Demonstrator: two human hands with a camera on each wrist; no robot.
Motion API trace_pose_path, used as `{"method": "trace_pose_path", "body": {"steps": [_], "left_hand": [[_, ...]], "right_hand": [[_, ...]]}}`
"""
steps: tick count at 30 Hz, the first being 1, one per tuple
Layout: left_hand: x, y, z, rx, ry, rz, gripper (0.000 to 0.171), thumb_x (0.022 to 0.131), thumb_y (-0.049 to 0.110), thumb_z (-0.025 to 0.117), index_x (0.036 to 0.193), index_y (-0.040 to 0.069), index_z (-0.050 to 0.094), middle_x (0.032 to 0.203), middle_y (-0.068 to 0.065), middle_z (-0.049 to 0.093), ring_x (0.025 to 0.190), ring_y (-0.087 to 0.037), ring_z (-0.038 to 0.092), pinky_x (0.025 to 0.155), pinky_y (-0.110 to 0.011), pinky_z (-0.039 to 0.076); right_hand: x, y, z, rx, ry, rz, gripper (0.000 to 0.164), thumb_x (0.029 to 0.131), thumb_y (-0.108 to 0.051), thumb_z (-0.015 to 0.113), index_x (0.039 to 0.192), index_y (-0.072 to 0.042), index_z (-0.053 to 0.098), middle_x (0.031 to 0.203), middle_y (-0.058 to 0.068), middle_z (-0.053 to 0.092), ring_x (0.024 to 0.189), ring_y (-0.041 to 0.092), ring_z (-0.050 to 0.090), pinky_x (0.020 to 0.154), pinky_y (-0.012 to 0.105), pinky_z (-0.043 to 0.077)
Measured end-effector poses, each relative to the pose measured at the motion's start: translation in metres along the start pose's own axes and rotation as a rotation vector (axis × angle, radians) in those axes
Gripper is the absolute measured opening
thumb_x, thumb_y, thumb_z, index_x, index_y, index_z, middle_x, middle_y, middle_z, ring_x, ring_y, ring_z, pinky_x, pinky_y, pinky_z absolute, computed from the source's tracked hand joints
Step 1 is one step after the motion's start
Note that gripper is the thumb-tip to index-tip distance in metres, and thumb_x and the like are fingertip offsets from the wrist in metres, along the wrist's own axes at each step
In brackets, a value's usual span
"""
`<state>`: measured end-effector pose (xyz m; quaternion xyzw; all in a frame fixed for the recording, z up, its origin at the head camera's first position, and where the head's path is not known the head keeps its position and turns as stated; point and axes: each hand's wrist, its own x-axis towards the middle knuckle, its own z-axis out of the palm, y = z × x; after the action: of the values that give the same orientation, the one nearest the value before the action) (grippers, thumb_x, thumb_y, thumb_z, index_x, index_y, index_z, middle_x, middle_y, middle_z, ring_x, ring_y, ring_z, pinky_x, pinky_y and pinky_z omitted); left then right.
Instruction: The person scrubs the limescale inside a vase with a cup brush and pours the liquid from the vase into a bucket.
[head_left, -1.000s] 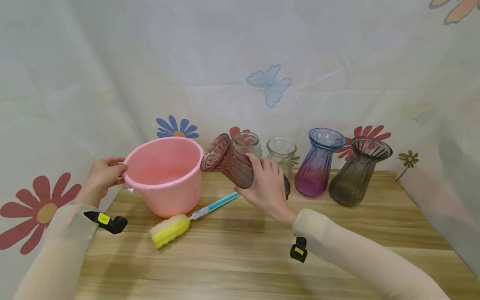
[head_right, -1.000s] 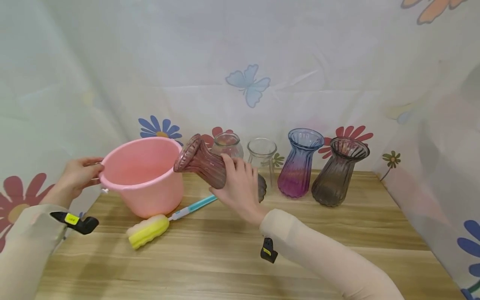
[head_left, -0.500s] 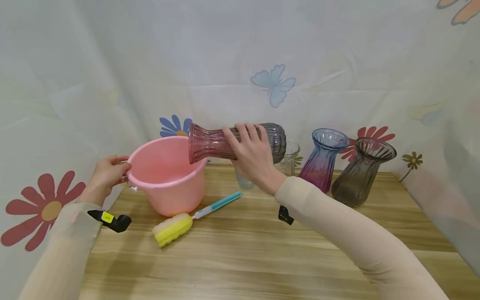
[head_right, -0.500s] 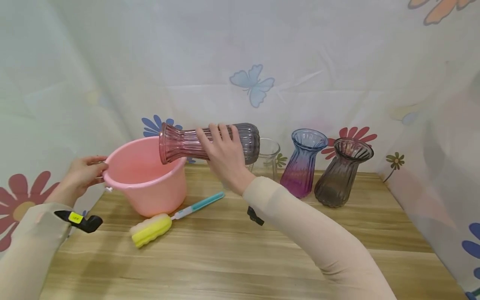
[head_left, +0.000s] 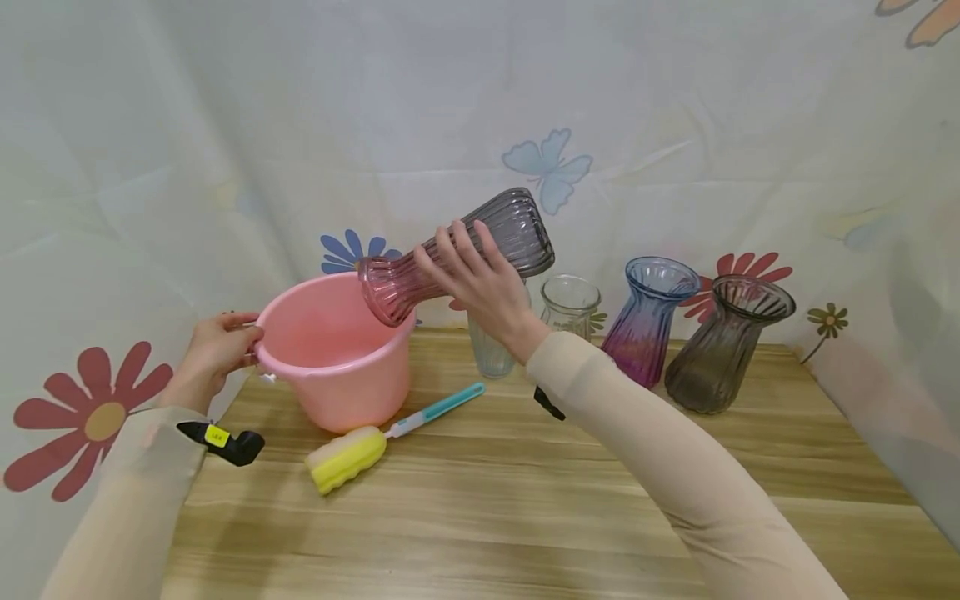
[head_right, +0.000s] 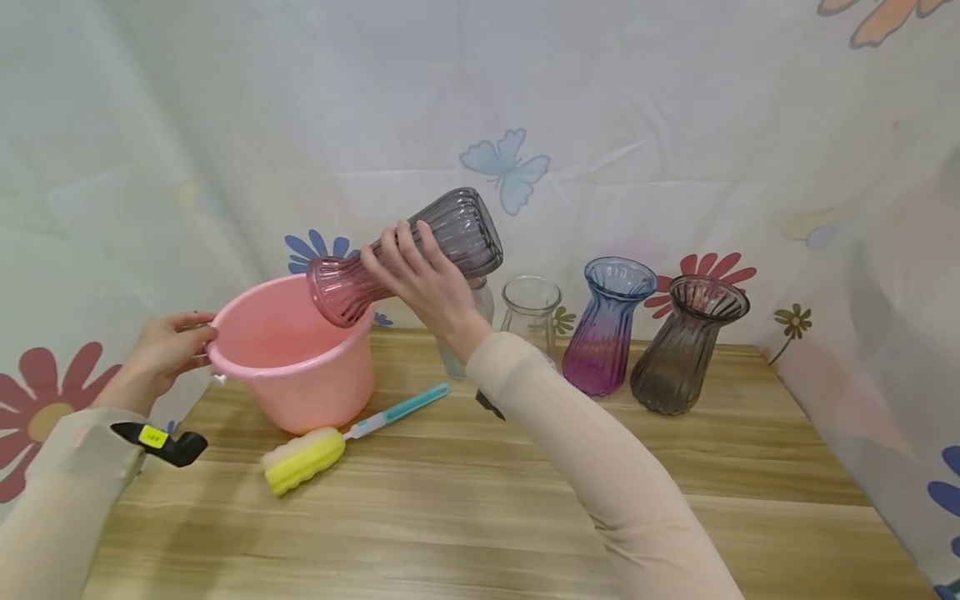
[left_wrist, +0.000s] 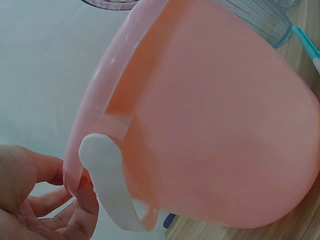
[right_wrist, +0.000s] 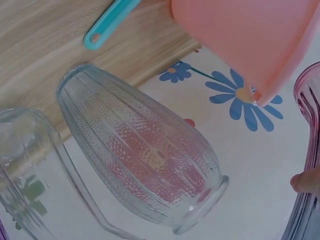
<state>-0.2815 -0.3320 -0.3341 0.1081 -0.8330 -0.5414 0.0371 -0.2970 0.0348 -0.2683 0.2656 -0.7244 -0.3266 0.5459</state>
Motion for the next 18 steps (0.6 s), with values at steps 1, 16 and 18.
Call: {"method": "trace_pose_path", "body": {"steps": [1, 16, 18], "left_hand": [[0.000, 0.000, 0.000, 0.001, 0.000, 0.001, 0.053, 0.090, 0.020, 0.054, 0.137, -0.001, 0.038, 0.104, -0.016, 0.053, 0.069, -0.010, 0.058, 0.064, -0.023, 0.054], [-0.023, 0.021, 0.005, 0.185, 0.024, 0.036, 0.057, 0.093, 0.026, 0.043, 0.139, -0.005, 0.030, 0.133, -0.030, 0.040, 0.097, -0.025, 0.058, 0.083, -0.036, 0.051], [-0.026, 0.026, 0.007, 0.232, 0.085, 0.071, 0.057, 0.093, 0.028, 0.042, 0.139, -0.003, 0.032, 0.136, -0.029, 0.038, 0.113, -0.037, 0.048, 0.091, -0.045, 0.046]], "right_hand": [[-0.001, 0.000, 0.001, -0.015, 0.014, -0.003, 0.097, 0.062, -0.069, 0.065, 0.139, -0.022, 0.029, 0.133, 0.010, 0.041, 0.123, 0.028, 0.038, 0.107, 0.045, 0.023], [-0.014, -0.005, 0.010, 0.144, 0.227, 0.162, 0.045, 0.086, -0.020, 0.057, 0.129, -0.024, 0.044, 0.122, 0.007, 0.051, 0.115, 0.025, 0.047, 0.100, 0.044, 0.033], [-0.016, -0.005, 0.006, 0.212, 0.236, 0.205, 0.045, 0.086, -0.014, 0.055, 0.129, -0.024, 0.045, 0.121, 0.007, 0.052, 0.114, 0.026, 0.048, 0.098, 0.044, 0.035]]}}
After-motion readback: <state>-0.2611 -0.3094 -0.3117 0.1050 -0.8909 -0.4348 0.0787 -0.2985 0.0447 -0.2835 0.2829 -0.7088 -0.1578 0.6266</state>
